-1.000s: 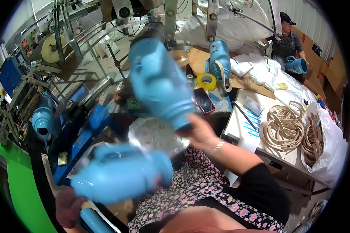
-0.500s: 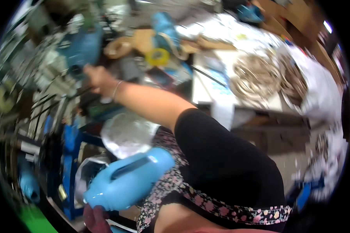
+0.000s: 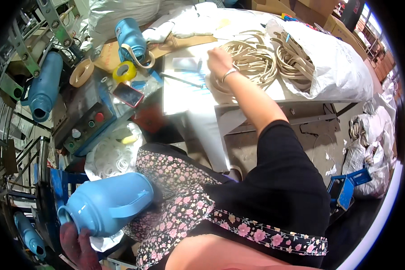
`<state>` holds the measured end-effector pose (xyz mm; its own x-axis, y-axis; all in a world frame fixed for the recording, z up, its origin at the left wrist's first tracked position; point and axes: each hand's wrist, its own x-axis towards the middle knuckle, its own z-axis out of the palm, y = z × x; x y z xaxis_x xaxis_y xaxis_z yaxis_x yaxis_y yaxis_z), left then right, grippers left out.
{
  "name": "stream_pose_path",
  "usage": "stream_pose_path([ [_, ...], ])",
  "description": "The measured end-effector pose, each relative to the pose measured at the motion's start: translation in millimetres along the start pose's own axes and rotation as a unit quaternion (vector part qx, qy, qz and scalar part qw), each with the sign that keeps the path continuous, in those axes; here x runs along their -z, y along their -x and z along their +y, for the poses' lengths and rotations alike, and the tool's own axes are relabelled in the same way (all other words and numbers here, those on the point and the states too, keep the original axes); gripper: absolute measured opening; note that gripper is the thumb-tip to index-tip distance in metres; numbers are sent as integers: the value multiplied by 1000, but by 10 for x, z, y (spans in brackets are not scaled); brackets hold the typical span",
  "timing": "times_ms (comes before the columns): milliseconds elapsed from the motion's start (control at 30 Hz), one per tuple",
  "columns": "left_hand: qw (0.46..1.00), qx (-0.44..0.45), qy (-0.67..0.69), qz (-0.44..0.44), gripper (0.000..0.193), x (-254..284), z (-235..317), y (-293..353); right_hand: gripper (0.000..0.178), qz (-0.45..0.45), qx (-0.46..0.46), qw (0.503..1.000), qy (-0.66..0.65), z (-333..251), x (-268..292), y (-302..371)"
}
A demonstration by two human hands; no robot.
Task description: The person assembles thermoses by inserting components into the body, wiping the interior, and attaching handles and stickers.
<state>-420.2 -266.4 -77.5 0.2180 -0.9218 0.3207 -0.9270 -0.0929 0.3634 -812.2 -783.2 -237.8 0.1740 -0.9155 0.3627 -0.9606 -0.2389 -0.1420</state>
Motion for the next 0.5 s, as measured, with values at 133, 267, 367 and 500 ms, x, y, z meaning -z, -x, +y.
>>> stream_pose_path([
  [133, 995, -4, 104, 9, 32, 96, 120, 134, 24, -126, -27, 990, 65, 241, -46, -430],
  [267, 997, -5, 69, 45, 23, -179, 395, -81, 19, 184, 66, 973, -121, -133, 91, -443],
  [367, 989, -135, 43, 36, 25, -480, 375, -380, 28, 178, 19, 904, -389, -776, 310, -123],
  [500, 979, -204, 12, 26, 30, -510, 431, -530, 32, -181, -192, 572, -777, -2151, 524, 780],
])
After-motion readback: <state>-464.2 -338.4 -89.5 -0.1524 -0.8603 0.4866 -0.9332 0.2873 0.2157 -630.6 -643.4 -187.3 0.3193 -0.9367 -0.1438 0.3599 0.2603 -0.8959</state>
